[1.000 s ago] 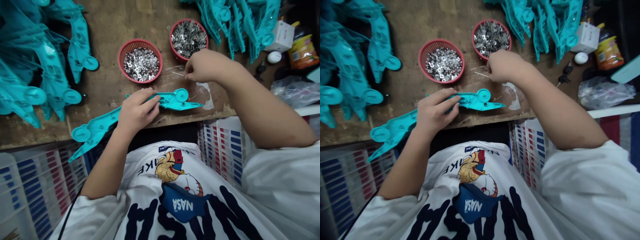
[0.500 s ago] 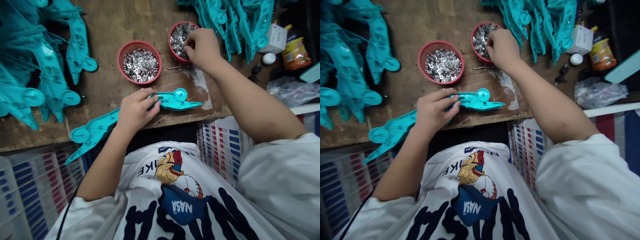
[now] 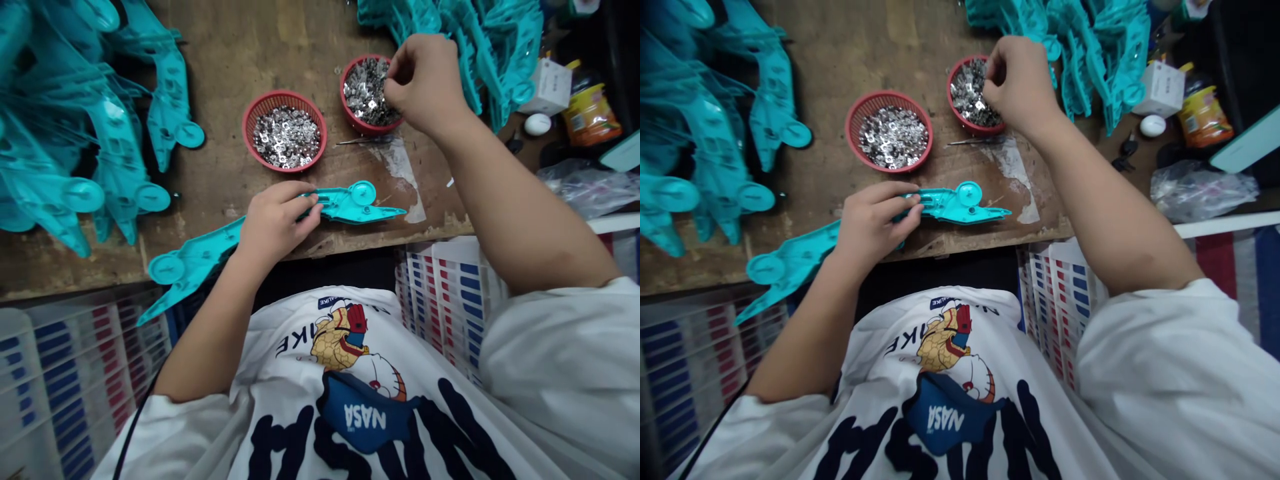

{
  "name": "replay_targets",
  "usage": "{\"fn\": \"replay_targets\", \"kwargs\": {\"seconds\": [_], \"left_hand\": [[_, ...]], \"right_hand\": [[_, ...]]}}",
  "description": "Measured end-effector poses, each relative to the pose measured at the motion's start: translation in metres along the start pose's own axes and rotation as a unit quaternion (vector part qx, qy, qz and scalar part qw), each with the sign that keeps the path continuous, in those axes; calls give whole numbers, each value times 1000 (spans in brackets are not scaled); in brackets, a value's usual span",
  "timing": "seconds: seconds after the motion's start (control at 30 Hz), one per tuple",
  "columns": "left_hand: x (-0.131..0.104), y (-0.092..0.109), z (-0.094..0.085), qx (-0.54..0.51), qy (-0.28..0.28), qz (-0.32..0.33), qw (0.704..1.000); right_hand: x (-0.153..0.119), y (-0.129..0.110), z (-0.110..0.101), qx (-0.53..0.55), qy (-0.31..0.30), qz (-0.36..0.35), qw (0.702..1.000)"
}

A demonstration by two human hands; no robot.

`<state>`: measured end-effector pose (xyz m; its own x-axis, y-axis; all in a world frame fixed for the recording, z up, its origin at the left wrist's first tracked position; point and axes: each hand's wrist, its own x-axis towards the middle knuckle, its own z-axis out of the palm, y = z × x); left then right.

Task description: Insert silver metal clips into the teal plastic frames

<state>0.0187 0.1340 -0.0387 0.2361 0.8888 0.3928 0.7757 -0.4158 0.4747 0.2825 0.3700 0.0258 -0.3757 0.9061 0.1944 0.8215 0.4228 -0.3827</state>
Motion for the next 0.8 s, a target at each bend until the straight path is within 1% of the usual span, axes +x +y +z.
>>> {"fn": "replay_targets", "kwargs": {"seconds": [0.03, 0.1, 0.13, 0.2, 0.27, 0.37, 0.47, 0.57, 0.73, 0.8], "left_hand": [[1, 0, 0, -3, -2, -2, 1000], [2, 0, -1, -13, -9, -10, 1000], [3, 0, -1, -20, -12, -14, 1000], [3, 1, -2, -30, -13, -20, 999], [3, 2, -3, -28, -8, -21, 999], [1, 3, -4, -27, 5, -20, 999], [1, 4, -5, -35, 6, -23, 999], [2, 5, -6, -35, -2, -32, 999], [7, 5, -8, -32, -23, -37, 999], [7, 5, -9, -30, -31, -34, 999]], "right_hand": [[-2, -1, -3, 23, 2, -16, 1000], [-5, -3, -8, 99, -21, -33, 994], [-7, -5, -10, 153, -44, -32, 987], [-9, -9, -13, 258, -85, -28, 962], [-11, -14, -14, 319, -120, -34, 939], [-16, -22, -15, 347, -142, -44, 926], [-21, -29, -15, 390, -164, -19, 906], [-24, -34, -14, 404, -189, -3, 895], [-27, -44, -10, 422, -236, -37, 875], [-31, -52, -10, 394, -258, -51, 881]]}}
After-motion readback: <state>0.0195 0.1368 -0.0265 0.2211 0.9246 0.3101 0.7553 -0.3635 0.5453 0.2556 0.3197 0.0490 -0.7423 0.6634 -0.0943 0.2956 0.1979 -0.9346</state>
